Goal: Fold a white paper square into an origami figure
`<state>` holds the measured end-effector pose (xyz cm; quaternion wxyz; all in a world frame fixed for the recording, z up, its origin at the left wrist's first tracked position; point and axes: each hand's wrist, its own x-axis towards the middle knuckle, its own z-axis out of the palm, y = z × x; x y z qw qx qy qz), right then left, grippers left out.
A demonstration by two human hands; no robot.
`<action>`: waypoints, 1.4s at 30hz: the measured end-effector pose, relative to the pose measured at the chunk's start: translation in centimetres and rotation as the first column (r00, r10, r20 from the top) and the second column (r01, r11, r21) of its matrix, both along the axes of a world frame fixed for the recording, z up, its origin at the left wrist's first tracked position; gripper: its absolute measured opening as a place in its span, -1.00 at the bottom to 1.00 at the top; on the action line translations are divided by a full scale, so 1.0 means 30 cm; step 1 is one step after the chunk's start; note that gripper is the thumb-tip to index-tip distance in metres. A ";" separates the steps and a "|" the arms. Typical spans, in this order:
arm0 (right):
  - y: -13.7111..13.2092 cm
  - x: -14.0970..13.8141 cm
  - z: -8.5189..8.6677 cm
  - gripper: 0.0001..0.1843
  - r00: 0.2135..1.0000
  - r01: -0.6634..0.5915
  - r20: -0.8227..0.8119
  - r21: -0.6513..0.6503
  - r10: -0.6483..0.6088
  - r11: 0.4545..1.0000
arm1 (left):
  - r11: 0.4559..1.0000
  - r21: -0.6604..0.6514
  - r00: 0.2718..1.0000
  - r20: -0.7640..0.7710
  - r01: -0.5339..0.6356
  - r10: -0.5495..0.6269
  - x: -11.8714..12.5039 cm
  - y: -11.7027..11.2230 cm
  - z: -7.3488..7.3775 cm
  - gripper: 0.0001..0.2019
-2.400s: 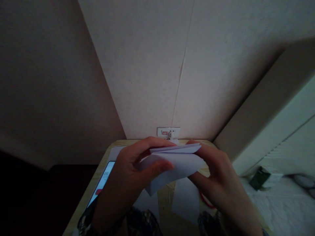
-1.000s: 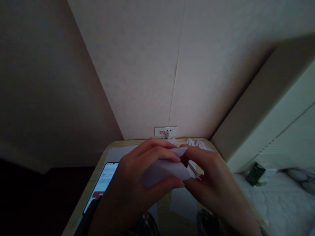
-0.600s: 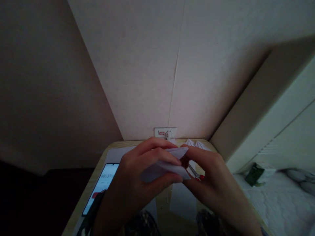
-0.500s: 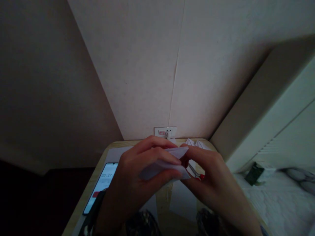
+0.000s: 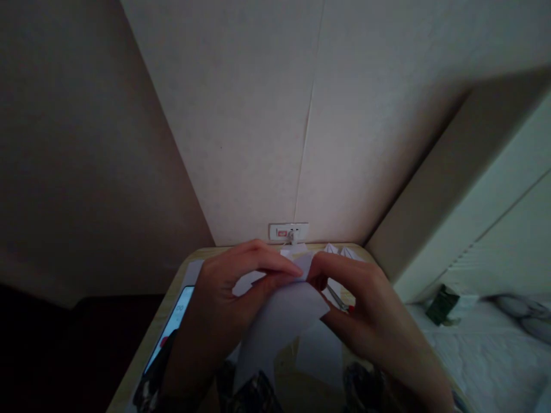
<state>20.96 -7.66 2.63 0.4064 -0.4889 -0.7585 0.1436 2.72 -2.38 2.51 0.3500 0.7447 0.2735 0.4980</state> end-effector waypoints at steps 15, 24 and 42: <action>-0.023 -0.014 -0.017 -0.81 0.982 0.012 -0.188 0.188 0.024 0.982 | 0.976 -0.214 0.997 0.076 0.036 -0.020 0.020 -0.021 -0.005 -0.83; -0.020 -0.026 -0.010 -0.83 0.985 0.103 -0.156 0.201 -0.073 0.974 | 0.966 -0.253 0.992 0.122 0.055 -0.025 0.038 -0.024 -0.001 -0.84; -0.018 -0.033 0.004 -0.85 0.979 0.111 -0.182 0.088 -0.094 0.990 | 0.933 -0.354 0.992 0.123 0.063 -0.020 0.026 -0.022 0.005 -0.89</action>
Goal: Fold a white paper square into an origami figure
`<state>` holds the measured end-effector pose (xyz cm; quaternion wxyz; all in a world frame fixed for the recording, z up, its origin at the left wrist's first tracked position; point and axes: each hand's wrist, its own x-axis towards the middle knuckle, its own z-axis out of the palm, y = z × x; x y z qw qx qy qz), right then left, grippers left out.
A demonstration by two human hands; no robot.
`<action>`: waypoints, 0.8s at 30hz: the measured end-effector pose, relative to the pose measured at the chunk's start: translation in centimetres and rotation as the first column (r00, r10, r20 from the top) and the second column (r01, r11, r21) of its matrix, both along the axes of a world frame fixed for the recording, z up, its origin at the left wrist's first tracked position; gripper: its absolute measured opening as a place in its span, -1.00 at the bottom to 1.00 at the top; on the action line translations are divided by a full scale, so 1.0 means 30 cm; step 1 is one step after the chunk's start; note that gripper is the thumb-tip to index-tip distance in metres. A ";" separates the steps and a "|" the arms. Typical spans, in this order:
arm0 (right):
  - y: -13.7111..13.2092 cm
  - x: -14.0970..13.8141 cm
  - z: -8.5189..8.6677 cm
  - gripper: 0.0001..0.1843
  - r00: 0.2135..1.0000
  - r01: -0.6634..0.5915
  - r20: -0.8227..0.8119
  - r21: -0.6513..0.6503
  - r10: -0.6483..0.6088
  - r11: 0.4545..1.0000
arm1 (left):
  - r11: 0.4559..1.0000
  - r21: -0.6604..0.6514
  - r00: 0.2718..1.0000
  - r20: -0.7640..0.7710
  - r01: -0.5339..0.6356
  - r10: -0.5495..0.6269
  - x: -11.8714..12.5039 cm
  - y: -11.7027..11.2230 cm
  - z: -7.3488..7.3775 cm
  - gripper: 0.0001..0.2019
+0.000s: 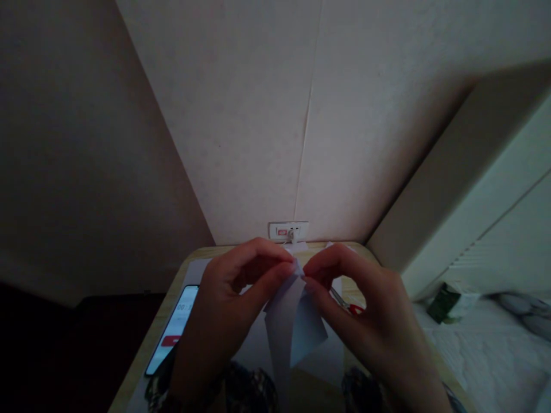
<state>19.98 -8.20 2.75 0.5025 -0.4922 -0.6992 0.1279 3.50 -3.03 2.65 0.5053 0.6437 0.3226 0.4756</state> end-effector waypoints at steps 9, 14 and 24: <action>-0.004 -0.011 -0.005 -0.85 1.000 -0.007 0.010 -0.010 0.007 1.000 | 0.991 0.079 0.994 -0.014 -0.106 0.107 0.008 -0.008 -0.010 -0.85; 0.004 -0.015 -0.012 -0.83 1.000 0.004 -0.028 0.025 -0.004 1.000 | 0.984 0.144 0.994 0.004 -0.105 0.105 0.008 -0.011 -0.005 -0.84; 0.003 -0.011 -0.006 -0.82 0.998 0.018 -0.053 0.049 -0.016 0.999 | 0.995 0.071 0.995 0.068 0.072 -0.077 -0.024 -0.012 -0.006 -0.68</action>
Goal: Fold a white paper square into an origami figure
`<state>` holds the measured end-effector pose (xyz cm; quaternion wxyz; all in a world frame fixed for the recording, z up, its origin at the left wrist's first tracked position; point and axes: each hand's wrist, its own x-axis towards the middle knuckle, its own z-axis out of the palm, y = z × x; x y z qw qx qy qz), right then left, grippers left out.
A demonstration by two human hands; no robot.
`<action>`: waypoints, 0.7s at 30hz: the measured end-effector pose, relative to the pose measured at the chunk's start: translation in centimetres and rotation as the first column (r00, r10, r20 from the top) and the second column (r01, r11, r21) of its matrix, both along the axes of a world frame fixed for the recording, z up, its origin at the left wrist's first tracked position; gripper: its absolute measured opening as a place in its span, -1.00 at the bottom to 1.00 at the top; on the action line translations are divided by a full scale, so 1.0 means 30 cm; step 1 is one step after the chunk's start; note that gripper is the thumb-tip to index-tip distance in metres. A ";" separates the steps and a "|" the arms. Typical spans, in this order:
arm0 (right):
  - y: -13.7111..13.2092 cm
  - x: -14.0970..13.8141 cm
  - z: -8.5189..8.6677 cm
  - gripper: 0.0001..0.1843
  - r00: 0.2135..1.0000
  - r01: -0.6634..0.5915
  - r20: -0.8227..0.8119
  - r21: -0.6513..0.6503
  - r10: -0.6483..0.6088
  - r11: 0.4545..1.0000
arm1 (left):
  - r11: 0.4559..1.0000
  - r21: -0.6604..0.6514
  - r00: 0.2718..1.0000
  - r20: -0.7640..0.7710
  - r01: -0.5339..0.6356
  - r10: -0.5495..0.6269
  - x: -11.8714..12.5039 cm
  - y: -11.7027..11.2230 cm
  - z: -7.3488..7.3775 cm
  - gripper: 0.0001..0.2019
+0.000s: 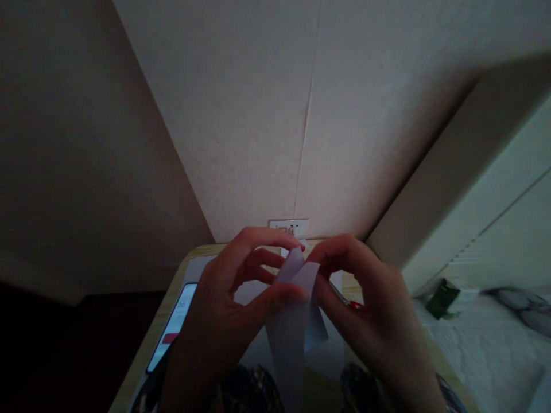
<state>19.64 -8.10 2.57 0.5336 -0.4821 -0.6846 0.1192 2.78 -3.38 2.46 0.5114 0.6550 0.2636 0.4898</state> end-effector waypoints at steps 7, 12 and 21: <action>-0.005 0.002 -0.001 -0.81 1.000 -0.014 0.003 0.001 0.014 1.000 | 0.991 0.119 0.993 -0.106 0.059 -0.046 -0.003 0.005 0.003 -0.86; 0.000 0.001 -0.007 -0.78 0.999 -0.049 0.016 0.018 0.049 0.999 | 0.987 0.158 0.988 -0.152 0.040 -0.016 -0.016 0.005 -0.003 -0.85; -0.005 -0.005 -0.006 -0.80 0.999 -0.045 0.014 0.028 0.045 0.999 | 0.983 0.154 0.990 -0.083 -0.103 0.117 0.011 -0.008 0.009 -0.76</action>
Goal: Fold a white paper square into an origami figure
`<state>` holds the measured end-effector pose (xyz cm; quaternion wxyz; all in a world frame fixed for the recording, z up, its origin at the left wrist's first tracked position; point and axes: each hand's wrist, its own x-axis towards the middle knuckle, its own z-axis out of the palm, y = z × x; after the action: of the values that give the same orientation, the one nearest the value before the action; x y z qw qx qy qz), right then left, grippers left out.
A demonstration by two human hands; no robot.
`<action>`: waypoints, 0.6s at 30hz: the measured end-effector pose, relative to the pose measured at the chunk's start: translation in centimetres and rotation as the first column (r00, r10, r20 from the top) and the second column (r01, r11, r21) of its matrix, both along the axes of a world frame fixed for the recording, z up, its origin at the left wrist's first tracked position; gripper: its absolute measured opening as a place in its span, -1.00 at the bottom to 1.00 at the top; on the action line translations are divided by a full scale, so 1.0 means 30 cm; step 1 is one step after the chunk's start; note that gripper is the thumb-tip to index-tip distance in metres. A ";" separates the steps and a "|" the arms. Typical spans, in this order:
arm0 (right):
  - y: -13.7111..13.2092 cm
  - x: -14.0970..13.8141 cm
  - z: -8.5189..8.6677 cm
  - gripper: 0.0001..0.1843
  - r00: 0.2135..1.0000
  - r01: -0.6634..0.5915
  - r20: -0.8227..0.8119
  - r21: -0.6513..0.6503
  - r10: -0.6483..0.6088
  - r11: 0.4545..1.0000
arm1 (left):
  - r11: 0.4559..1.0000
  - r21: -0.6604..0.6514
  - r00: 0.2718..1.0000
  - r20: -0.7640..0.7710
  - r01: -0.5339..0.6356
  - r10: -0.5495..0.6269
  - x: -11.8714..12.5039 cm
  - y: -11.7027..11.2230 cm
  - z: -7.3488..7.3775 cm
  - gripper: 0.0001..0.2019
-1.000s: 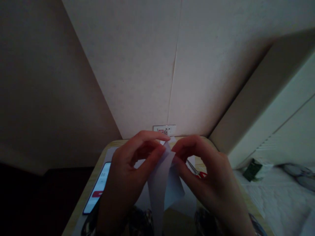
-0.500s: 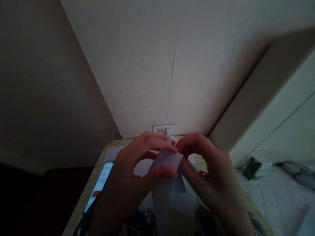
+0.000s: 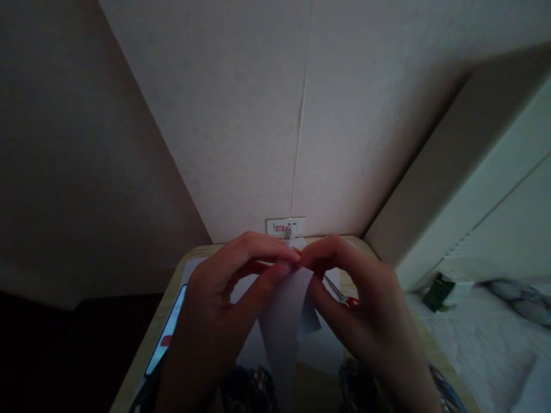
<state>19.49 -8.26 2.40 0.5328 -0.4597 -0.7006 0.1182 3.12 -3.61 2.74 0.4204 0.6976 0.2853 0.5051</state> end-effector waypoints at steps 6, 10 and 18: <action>0.001 -0.008 -0.011 -0.81 0.999 -0.016 0.049 -0.026 0.017 1.000 | 0.987 -0.038 0.987 0.038 -0.158 0.159 0.014 0.002 0.003 -0.74; 0.003 -0.020 -0.018 -0.83 0.998 -0.006 0.055 -0.019 0.007 1.000 | 0.981 -0.033 0.976 0.102 -0.192 0.194 0.023 -0.003 -0.005 -0.76; 0.008 -0.010 -0.012 -0.85 0.998 0.040 0.057 0.031 -0.042 0.999 | 0.983 -0.179 0.965 0.263 0.028 0.021 0.020 -0.001 -0.012 -0.55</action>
<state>19.20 -8.03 2.03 0.5215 -0.4693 -0.7077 0.0837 3.71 -3.64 2.37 0.5173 0.5835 0.2705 0.5646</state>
